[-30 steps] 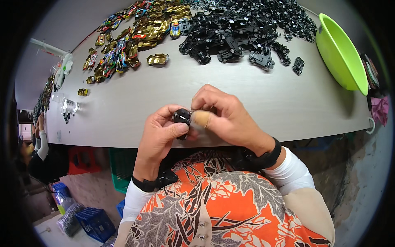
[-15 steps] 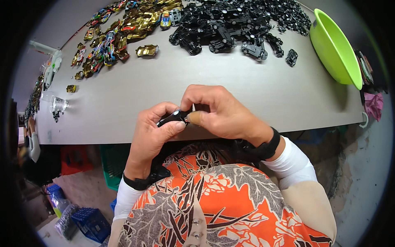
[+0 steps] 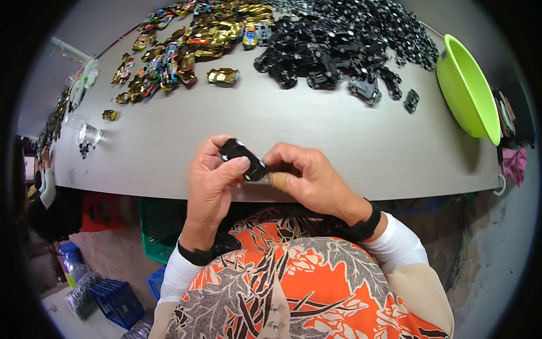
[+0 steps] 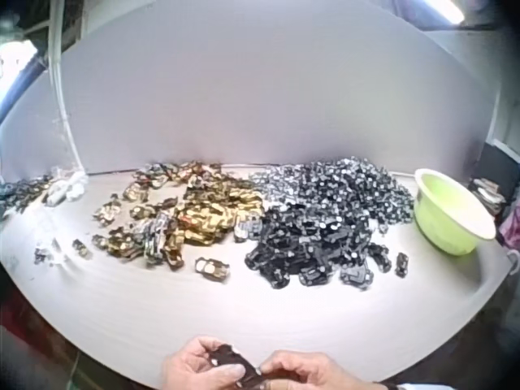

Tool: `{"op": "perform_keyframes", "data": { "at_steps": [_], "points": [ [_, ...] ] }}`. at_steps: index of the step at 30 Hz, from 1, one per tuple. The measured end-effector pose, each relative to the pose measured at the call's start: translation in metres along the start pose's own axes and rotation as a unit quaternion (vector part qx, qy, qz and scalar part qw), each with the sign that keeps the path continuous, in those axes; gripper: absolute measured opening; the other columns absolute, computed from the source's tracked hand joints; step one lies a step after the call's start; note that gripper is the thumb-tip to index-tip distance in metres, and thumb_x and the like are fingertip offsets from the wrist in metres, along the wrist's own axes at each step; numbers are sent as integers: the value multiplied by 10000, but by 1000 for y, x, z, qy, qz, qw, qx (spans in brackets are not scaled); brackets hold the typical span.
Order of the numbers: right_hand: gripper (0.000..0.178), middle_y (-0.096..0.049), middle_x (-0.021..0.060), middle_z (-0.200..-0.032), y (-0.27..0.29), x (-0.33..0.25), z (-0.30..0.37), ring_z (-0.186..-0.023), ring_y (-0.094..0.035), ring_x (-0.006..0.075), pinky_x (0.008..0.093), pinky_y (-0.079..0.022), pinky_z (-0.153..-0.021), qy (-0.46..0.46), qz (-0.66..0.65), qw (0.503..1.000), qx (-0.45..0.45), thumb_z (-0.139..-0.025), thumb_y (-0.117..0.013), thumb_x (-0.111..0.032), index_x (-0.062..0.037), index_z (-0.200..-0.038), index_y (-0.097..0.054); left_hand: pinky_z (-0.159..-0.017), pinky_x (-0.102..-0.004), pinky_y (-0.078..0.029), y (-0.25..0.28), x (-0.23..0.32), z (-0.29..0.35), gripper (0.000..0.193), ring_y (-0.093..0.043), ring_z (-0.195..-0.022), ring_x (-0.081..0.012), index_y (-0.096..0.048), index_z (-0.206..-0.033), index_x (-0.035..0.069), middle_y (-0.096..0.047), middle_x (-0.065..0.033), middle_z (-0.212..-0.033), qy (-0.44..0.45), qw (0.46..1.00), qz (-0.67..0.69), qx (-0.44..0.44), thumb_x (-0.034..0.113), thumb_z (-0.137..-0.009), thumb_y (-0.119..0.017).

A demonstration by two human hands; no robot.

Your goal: The person assembles small toy cars by hand at a workbench. They pick up black chassis and gold car bodies from piles on the table, fit the bodies onto the chassis, and place the completed units back on the table. The process is repeated continuously throughout the clip.

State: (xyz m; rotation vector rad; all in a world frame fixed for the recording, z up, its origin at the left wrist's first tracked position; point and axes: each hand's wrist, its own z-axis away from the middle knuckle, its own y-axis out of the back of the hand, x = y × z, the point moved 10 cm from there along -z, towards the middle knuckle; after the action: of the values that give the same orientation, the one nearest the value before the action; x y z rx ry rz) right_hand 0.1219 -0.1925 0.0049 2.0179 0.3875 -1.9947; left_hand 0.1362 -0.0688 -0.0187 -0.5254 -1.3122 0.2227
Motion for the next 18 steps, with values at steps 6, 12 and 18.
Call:
{"op": "perform_keyframes", "data": {
  "at_steps": [6, 12, 18],
  "points": [
    [98, -507, -1, -815, 24, -12, -8, -707, -459, 44, 192, -379, -616, -3, -29, 1000, 0, -778, -559, 43, 17, -871, -567, -630, -255, -532, -11, -13, 4, 204, -631, -790, -157, -553, -1015, 14, -626, -114, -925, 57, 996, 52, -44, 68, -829, -617],
    [70, -526, 12, -807, 10, -29, -15, -717, -485, 59, 199, -393, -623, 18, -67, 995, -69, -758, -578, 34, 25, -827, -574, -581, -206, -487, -26, -18, 13, 190, -586, -661, -108, -580, -1005, -3, -620, -69, -833, 69, 990, -63, -108, 56, -825, -603],
    [69, -538, 21, -765, 1, -23, -13, -693, -484, 78, 220, -397, -621, -37, 52, 991, -114, -753, -594, 3, 15, -819, -578, -539, -239, -428, -26, -11, 16, 147, -512, -577, -99, -603, -917, -13, -569, -47, -687, 28, 972, -202, -113, 52, -787, -590]
  ]
}}
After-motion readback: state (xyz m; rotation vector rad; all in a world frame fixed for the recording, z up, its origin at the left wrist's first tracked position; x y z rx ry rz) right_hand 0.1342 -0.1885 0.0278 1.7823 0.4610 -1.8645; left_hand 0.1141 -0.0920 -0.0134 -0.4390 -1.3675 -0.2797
